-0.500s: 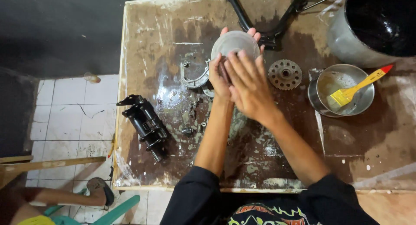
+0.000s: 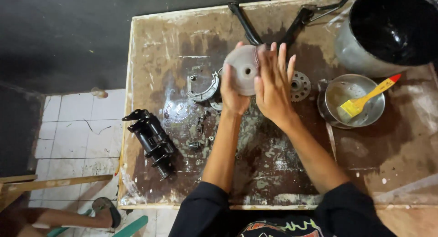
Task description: The person scrubs several small metal mechanical parts, including gears and a circular component, using a sanding block and a brush. They repeatedly dip the brush into a container of liquid to clean the parts on a workbench.
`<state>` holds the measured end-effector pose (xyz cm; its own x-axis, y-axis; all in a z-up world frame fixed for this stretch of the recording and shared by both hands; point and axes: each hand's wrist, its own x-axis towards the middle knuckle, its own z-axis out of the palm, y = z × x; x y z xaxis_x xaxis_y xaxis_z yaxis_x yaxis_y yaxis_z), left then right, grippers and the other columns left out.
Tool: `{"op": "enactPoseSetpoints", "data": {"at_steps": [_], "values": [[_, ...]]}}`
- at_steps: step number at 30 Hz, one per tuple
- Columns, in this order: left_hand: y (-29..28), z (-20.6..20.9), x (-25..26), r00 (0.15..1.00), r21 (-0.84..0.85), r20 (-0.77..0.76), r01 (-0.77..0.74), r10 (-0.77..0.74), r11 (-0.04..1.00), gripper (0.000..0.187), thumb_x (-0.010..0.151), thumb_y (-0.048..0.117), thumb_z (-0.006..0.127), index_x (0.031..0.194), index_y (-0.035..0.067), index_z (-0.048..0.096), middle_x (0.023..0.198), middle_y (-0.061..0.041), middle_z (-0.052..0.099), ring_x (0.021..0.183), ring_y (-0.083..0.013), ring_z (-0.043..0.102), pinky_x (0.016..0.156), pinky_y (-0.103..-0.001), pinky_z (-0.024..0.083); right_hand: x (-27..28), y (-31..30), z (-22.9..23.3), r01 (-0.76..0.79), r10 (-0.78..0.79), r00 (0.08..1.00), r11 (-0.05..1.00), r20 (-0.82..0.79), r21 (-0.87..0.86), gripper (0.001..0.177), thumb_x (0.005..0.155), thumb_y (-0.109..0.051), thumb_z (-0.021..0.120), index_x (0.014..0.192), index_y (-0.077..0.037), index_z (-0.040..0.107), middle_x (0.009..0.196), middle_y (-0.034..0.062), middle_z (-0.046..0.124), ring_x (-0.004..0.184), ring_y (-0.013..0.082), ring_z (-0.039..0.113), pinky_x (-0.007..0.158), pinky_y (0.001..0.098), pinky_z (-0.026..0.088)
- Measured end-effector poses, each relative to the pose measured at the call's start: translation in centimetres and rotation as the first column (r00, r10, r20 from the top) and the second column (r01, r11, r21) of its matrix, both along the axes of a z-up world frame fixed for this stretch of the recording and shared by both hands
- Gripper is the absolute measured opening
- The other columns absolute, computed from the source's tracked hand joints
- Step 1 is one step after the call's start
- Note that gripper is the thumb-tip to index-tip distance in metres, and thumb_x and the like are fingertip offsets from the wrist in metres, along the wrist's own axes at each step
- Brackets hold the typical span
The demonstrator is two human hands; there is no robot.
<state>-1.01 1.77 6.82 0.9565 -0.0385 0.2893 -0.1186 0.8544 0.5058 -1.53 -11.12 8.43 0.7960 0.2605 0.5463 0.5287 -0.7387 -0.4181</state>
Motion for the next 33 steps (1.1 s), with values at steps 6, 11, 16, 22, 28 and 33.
{"op": "enactPoseSetpoints", "data": {"at_steps": [6,11,16,22,28,33], "values": [[-0.6,-0.5,0.1,0.997,0.006,0.015,0.073,-0.073,0.997,0.076,0.109,0.061,0.028,0.166,0.011,0.028,0.163,-0.016,0.043,0.15,-0.0307,0.045,0.126,-0.044,0.039,2.3,-0.6,-0.8,0.032,-0.027,0.995,0.998,0.094,-0.051,0.055,0.114,-0.021,0.039,0.165,-0.002,0.03,0.171,0.027,0.016,0.159,0.0431,0.006,0.129,0.0583,-0.003],[-0.8,-1.8,0.7,0.998,0.085,0.03,0.057,-0.06,0.995,0.079,0.11,0.068,0.014,0.166,0.013,0.028,0.149,-0.026,0.053,0.131,-0.0388,0.056,0.114,-0.05,0.047,0.9,1.8,-3.7,-0.229,0.23,0.963,0.973,0.141,-0.027,0.049,0.116,-0.016,0.037,0.163,-0.001,0.036,0.174,0.0121,0.028,0.164,0.0307,0.018,0.138,0.056,0.004],[-1.1,-5.6,1.7,0.972,0.112,-0.207,0.14,-0.114,0.984,0.085,0.115,0.064,0.013,0.169,0.0,0.034,0.155,-0.017,0.054,0.142,-0.0268,0.055,0.129,-0.041,0.039,1.6,1.5,-0.9,-0.057,0.047,0.993,0.995,0.107,0.086,0.053,0.112,-0.02,0.036,0.159,0.003,0.037,0.168,0.015,0.033,0.159,0.0329,0.026,0.134,0.0528,0.013],[0.5,-1.3,0.2,0.986,0.082,-0.073,0.159,-0.153,0.984,0.085,0.109,0.07,0.011,0.167,0.01,0.027,0.149,-0.024,0.052,0.134,-0.0334,0.054,0.12,-0.046,0.04,1.5,0.7,-2.0,-0.368,0.364,0.926,0.929,0.097,0.025,0.055,0.109,-0.016,0.034,0.158,0.006,0.037,0.167,0.0249,0.032,0.159,0.0386,0.026,0.134,0.0474,0.021],[0.6,-2.2,1.2,0.851,-0.325,0.386,0.486,-0.356,0.811,0.063,0.116,0.055,0.015,0.164,0.017,0.03,0.154,-0.025,0.051,0.134,-0.036,0.057,0.11,-0.051,0.047,-0.8,1.7,-2.5,-0.422,0.448,0.884,0.888,0.134,-0.182,0.055,0.101,-0.019,0.044,0.149,0.006,0.05,0.16,0.0185,0.043,0.152,0.0334,0.036,0.127,0.0483,0.024],[0.3,-4.1,1.9,0.973,-0.079,-0.152,0.164,-0.175,0.983,0.064,0.117,0.048,0.018,0.168,0.012,0.033,0.149,-0.026,0.051,0.128,-0.0332,0.062,0.11,-0.044,0.053,-0.1,1.9,-1.7,-0.333,0.32,0.932,0.941,0.17,0.06,0.05,0.106,-0.015,0.041,0.147,0.01,0.052,0.161,0.0249,0.041,0.155,0.0377,0.034,0.131,0.049,0.023]]}}
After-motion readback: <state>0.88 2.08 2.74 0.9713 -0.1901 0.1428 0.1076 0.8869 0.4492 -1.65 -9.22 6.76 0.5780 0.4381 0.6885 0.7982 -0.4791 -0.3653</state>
